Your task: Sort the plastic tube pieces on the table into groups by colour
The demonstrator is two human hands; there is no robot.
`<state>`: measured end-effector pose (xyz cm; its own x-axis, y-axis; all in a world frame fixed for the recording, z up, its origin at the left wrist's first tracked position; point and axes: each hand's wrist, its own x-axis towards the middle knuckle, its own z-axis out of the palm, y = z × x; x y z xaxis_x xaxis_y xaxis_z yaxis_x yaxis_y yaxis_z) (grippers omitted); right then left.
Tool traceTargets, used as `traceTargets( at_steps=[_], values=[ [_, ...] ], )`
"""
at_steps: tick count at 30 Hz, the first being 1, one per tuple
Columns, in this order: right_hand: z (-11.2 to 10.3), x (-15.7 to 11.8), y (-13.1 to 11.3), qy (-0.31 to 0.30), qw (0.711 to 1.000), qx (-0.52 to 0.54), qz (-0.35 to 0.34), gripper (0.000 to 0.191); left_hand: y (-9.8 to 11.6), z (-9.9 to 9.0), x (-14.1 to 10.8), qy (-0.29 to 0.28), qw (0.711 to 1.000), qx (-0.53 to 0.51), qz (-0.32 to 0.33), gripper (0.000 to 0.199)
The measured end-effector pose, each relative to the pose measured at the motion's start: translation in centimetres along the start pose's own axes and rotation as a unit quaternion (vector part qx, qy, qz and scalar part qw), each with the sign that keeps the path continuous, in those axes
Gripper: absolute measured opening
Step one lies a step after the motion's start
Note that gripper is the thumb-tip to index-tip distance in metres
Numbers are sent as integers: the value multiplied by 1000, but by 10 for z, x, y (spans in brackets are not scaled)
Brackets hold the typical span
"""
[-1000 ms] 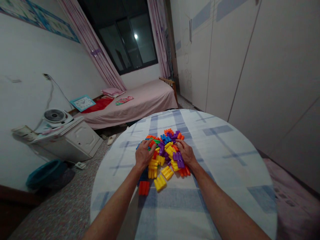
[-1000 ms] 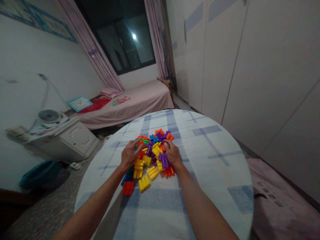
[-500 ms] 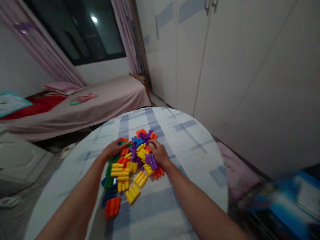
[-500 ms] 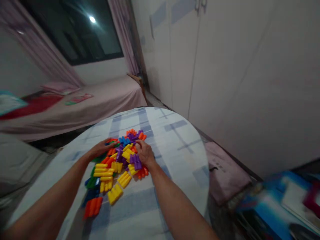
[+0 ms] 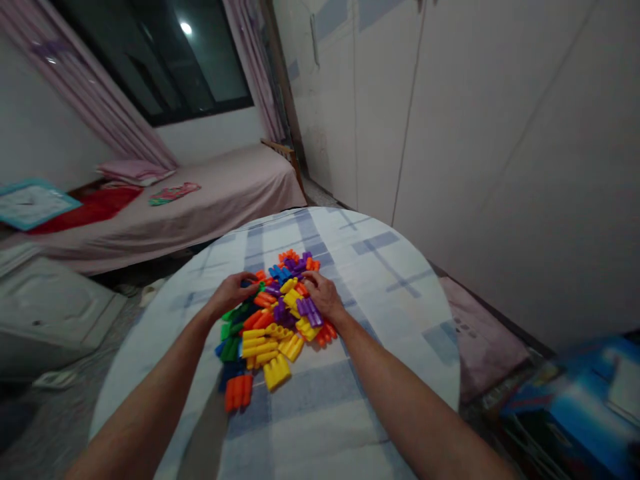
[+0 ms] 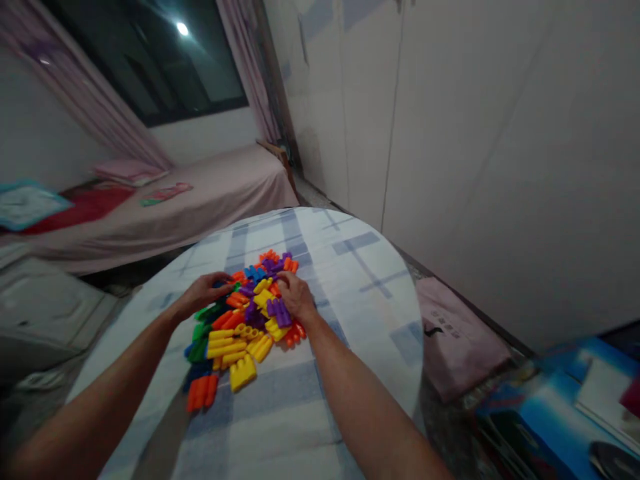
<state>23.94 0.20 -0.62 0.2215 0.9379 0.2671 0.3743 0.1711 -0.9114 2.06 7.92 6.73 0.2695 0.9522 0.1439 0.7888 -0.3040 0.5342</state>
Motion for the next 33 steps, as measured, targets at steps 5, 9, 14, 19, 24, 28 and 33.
traceTargets(
  at_steps=[5,9,14,19,24,28,33],
  values=[
    [0,3,5,-5,1000,-4,-19,29,22,3,-48,-66,993,11,94,29],
    [0,2,6,-8,1000,0,-23,30,44,8,-101,-35,989,14,142,31],
    [-1,2,5,-4,1000,-1,-25,30,36,4,-154,66,991,8,113,39],
    [-1,3,9,-9,1000,-4,-28,31,-26,17,-186,220,972,47,-70,43],
    [0,4,11,-3,1000,3,-30,32,-51,45,-194,203,973,38,-106,50],
    [0,4,11,-7,1000,3,-23,32,-23,57,-179,195,979,-33,-59,67],
    [1,5,14,-11,1000,-9,-28,33,8,62,-154,223,969,-91,-50,75]
  ],
)
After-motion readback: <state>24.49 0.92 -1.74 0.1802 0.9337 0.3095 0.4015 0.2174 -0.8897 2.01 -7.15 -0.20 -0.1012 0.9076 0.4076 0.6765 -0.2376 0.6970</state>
